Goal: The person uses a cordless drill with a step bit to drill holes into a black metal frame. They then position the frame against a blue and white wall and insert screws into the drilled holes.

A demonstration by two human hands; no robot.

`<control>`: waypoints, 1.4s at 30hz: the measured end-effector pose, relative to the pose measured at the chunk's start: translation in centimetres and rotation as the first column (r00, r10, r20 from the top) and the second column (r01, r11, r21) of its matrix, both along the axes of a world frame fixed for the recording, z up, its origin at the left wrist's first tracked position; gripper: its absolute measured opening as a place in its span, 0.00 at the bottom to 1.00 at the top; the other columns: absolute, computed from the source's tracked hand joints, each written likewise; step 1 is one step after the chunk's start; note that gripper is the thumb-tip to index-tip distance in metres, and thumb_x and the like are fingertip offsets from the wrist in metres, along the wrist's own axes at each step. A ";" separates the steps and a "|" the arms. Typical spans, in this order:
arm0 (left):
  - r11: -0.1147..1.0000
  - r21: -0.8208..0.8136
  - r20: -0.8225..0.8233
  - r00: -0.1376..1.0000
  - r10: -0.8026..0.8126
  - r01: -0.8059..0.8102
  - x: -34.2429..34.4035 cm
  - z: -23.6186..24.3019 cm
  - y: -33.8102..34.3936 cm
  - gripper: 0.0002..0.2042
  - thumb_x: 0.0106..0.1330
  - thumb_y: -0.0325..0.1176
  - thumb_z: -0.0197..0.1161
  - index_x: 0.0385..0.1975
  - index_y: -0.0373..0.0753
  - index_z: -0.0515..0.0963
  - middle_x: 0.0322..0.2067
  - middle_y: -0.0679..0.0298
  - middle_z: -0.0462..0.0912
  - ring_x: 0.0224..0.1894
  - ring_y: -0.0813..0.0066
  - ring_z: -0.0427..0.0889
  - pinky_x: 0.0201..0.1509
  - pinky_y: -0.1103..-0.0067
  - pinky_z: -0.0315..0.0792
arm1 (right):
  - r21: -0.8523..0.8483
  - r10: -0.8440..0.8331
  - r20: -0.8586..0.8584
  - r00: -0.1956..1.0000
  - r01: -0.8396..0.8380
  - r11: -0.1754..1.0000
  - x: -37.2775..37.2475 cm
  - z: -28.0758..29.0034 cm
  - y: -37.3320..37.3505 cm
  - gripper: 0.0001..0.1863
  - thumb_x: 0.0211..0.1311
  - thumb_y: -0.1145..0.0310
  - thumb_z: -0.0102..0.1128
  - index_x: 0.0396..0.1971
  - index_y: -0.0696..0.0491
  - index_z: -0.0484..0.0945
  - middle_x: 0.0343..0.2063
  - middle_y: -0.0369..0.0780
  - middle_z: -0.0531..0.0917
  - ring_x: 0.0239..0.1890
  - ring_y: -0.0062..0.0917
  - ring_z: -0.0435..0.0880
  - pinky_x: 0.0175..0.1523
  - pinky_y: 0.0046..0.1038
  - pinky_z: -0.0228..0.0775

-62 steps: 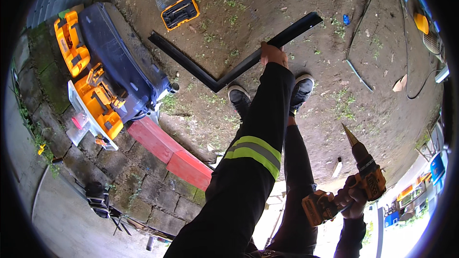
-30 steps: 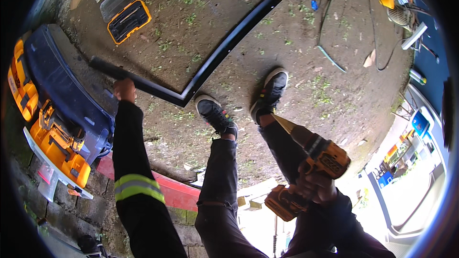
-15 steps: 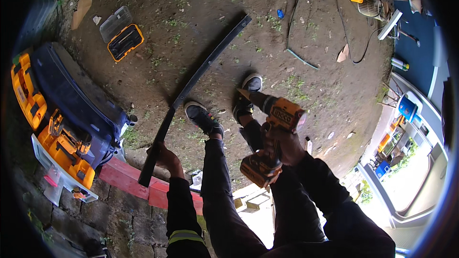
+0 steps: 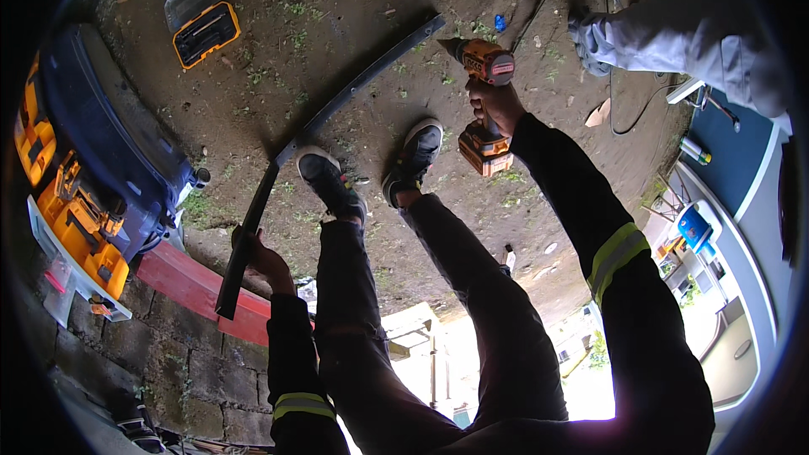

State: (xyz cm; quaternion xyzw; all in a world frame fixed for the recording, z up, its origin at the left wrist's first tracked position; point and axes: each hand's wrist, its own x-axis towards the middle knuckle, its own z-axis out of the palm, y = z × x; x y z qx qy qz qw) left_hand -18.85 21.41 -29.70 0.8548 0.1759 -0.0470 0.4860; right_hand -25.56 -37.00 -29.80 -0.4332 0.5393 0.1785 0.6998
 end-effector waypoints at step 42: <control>0.979 0.196 -0.120 0.992 -0.035 0.059 0.1 3.0 -2.6 0.16 0.80 0.31 0.54 0.59 0.26 0.72 0.57 0.50 0.77 0.54 0.61 0.83 0.60 0.69 0.83 | 0.008 0.034 -0.063 0.997 -0.033 0.999 3.0 -4.4 -1.1 0.07 0.57 0.74 0.64 0.31 0.50 0.73 0.21 0.29 0.69 0.21 0.14 0.66 0.26 0.22 0.59</control>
